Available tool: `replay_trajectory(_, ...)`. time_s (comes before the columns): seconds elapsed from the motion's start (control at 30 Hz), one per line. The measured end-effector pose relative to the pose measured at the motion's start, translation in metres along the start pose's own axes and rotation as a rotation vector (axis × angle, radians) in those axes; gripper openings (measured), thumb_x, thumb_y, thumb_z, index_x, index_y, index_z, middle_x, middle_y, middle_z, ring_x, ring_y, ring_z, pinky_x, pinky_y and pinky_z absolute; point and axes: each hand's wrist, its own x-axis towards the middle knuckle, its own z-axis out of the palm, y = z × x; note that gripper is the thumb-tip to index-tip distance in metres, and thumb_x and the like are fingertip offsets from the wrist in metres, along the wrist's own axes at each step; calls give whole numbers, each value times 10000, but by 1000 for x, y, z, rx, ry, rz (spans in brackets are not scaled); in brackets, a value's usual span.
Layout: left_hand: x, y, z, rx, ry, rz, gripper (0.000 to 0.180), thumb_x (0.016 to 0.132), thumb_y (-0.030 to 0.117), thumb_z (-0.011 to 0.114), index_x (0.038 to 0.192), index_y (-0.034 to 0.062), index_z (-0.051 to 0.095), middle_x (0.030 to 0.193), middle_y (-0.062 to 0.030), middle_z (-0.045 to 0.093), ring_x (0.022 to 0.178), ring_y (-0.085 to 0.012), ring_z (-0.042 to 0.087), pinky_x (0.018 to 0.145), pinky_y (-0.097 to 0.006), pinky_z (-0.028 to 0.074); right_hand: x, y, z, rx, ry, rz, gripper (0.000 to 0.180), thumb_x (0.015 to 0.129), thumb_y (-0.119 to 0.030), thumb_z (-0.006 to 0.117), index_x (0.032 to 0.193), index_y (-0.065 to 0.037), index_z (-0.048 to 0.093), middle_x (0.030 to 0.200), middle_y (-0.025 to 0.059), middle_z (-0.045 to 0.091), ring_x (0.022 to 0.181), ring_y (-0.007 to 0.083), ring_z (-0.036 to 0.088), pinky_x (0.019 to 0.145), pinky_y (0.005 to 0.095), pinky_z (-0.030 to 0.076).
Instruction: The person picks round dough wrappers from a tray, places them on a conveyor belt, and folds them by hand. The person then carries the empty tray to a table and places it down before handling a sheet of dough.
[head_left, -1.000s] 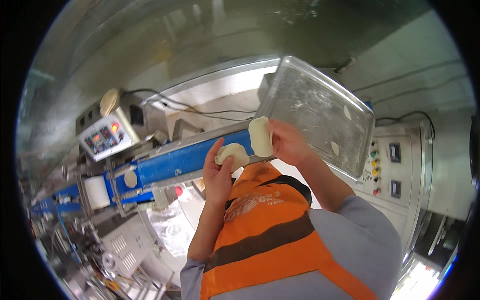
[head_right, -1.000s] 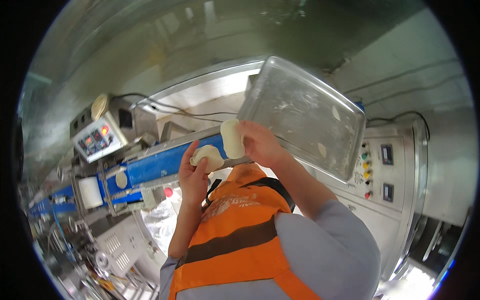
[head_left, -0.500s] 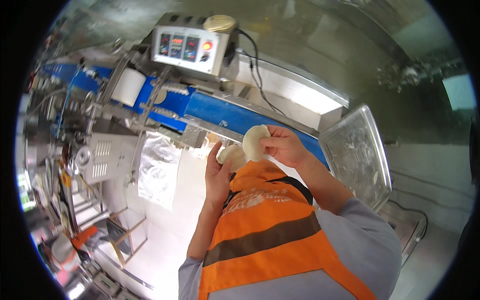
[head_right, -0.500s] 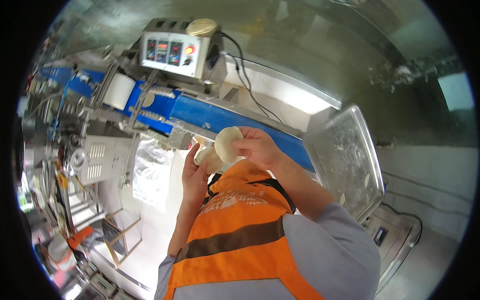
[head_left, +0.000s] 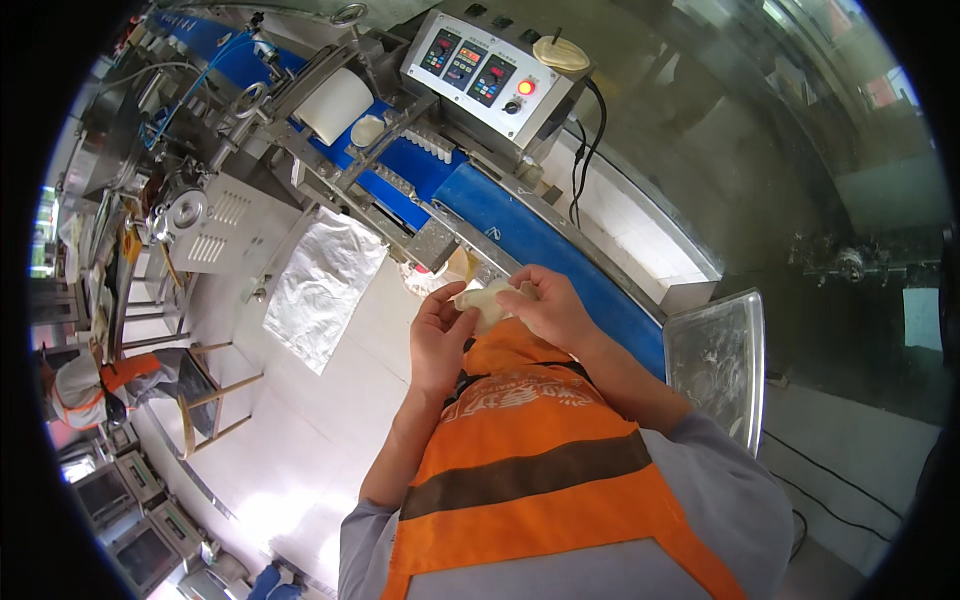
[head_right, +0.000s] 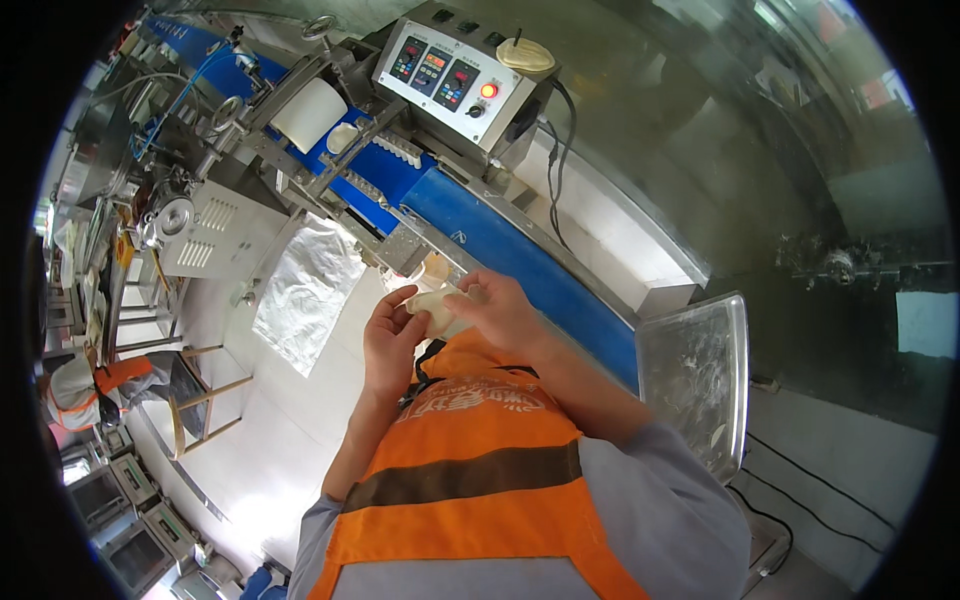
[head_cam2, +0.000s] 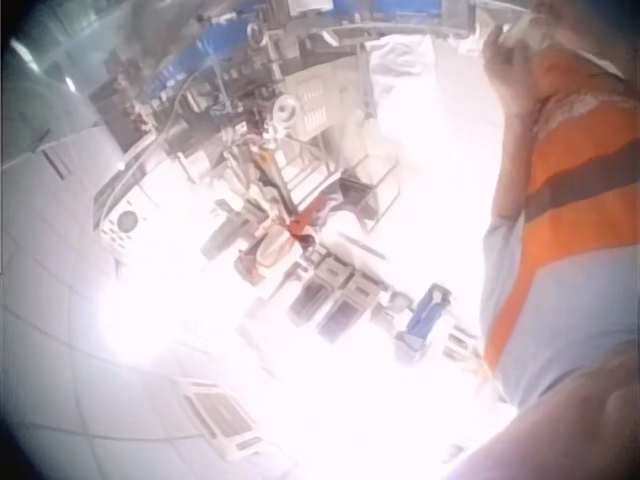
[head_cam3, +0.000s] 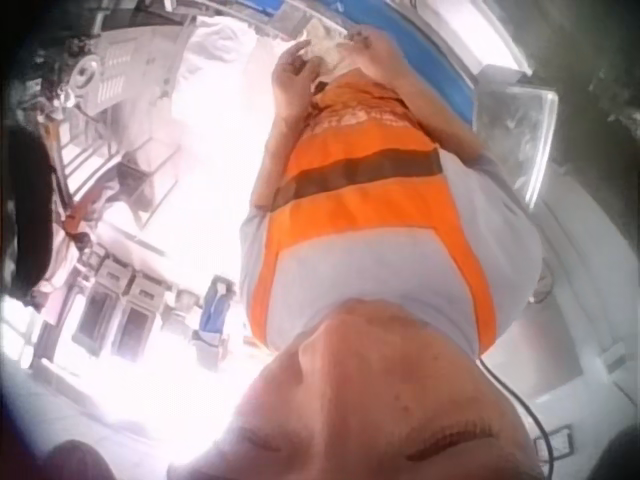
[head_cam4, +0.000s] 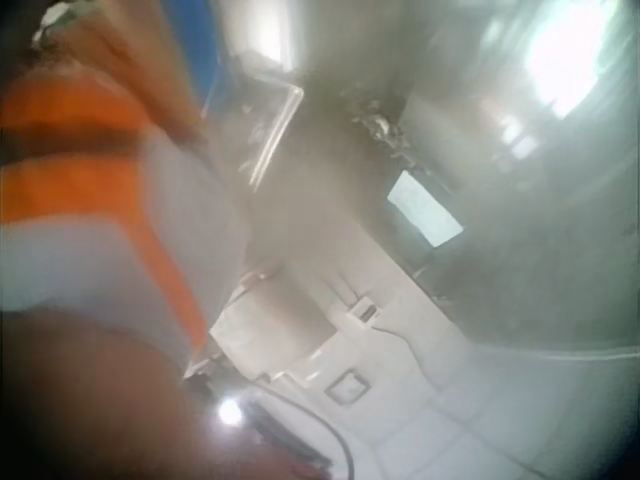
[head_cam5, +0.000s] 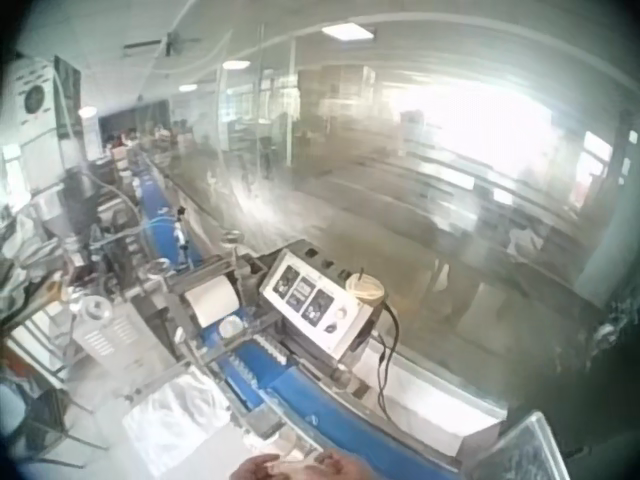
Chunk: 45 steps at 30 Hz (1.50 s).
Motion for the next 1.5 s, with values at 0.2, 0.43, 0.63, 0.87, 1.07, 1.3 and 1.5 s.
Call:
replay_trajectory(0.2,9,1,-4,-156,-9,-131,378,965,50,609,1322,-41,526,1019,-68,669,875,-120,647,745,-241,532,-6,-12,-10,263,-115,1,180,906,-205,722,969,-67,625,869,-12,635,776,49,560,650,219,436)
replay_trajectory(0.43,20,-13,-7,-646,-127,-239,280,1042,156,495,1277,11,541,1130,-94,658,1025,-210,663,887,-333,549,-6,-6,-16,288,-51,-15,180,920,-184,706,1021,-62,622,930,5,629,823,71,570,691,235,458)
replay_trajectory(0.63,22,-6,-13,-779,-161,-217,254,1029,125,487,1268,41,518,1187,-109,647,1098,-247,652,972,-373,527,17,15,-37,488,215,210,373,886,-98,688,1236,-31,581,1087,62,603,959,138,587,799,281,488)
replay_trajectory(0.87,21,-25,-27,-751,-103,-209,307,1001,94,513,1297,12,519,1239,-119,645,1149,-234,631,1012,-366,501,41,18,-33,248,187,105,493,859,-13,675,1327,26,525,1187,122,643,1052,197,631,890,318,514)
replay_trajectory(1.07,14,-18,-22,-836,-118,-274,392,1021,229,502,1351,18,503,1303,-121,618,1208,-243,598,1060,-392,460,27,-41,6,523,-287,92,347,911,-116,720,1206,32,613,1075,108,701,957,179,682,817,300,545)
replay_trajectory(1.3,11,-25,-21,-702,-201,-264,481,1046,365,482,1412,56,441,1383,-95,546,1273,-233,538,1086,-414,425,19,-31,40,-505,-127,-361,302,859,-165,763,1117,-34,674,954,122,703,836,198,697,729,297,537)
replay_trajectory(1.5,22,-34,-29,-582,-188,-306,344,1058,166,458,1367,14,458,1324,-124,572,1213,-256,571,1046,-424,456,1,-15,30,-272,109,-208,352,834,-209,801,1105,-29,667,911,63,681,761,122,635,673,262,511)
